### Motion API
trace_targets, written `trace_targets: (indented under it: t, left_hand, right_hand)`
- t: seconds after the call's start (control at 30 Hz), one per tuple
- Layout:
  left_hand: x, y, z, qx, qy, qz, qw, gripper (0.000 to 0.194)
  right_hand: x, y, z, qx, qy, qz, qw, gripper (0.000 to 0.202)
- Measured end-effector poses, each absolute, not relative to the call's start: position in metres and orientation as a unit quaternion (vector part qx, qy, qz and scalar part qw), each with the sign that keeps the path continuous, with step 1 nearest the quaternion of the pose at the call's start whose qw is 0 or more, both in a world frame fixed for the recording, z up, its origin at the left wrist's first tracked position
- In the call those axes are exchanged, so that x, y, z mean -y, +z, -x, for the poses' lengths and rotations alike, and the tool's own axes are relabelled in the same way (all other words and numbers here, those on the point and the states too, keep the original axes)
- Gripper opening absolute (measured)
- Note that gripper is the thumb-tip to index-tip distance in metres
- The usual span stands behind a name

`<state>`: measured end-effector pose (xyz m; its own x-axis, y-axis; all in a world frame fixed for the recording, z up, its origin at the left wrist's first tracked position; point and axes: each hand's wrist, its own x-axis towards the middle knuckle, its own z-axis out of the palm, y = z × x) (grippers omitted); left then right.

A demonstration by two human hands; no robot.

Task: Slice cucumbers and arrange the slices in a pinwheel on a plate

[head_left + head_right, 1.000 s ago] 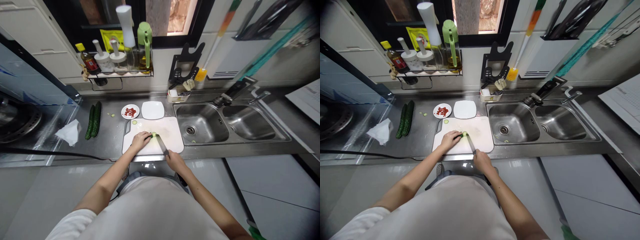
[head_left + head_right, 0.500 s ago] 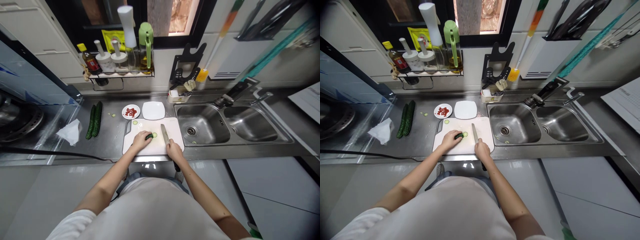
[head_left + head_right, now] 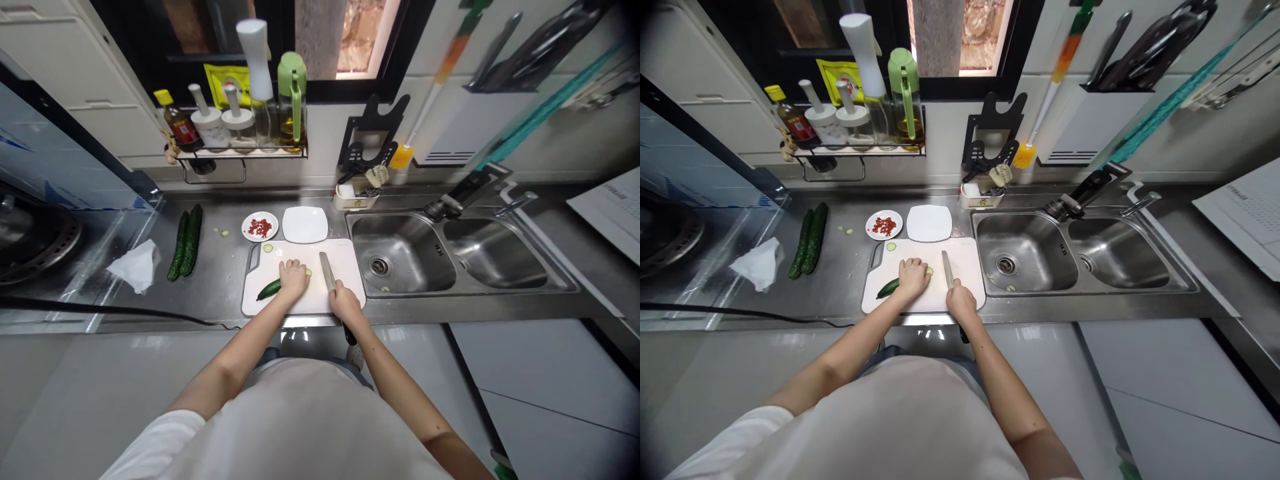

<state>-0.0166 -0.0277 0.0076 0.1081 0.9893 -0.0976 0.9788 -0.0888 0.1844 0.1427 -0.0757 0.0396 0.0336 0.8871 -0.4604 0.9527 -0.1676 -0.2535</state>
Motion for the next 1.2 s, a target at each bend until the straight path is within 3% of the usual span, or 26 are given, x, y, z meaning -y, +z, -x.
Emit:
trace_targets:
  t: [0.4, 0.77, 1.2]
  left_hand:
    - [0.018, 0.010, 0.012, -0.669, 0.116, -0.722, 0.134, 0.012]
    - [-0.009, 0.005, 0.047, -0.742, 0.286, -0.518, 0.316, 0.008]
    - [-0.043, -0.026, 0.119, -0.816, 0.291, -0.441, 0.232, 0.015]
  right_hand:
    - [0.071, 0.039, -0.143, -0.638, -0.276, -0.713, 0.092, 0.030]
    - [0.067, 0.039, -0.142, -0.642, -0.277, -0.706, 0.108, 0.027]
    - [0.065, 0.038, -0.143, -0.642, -0.281, -0.704, 0.114, 0.026]
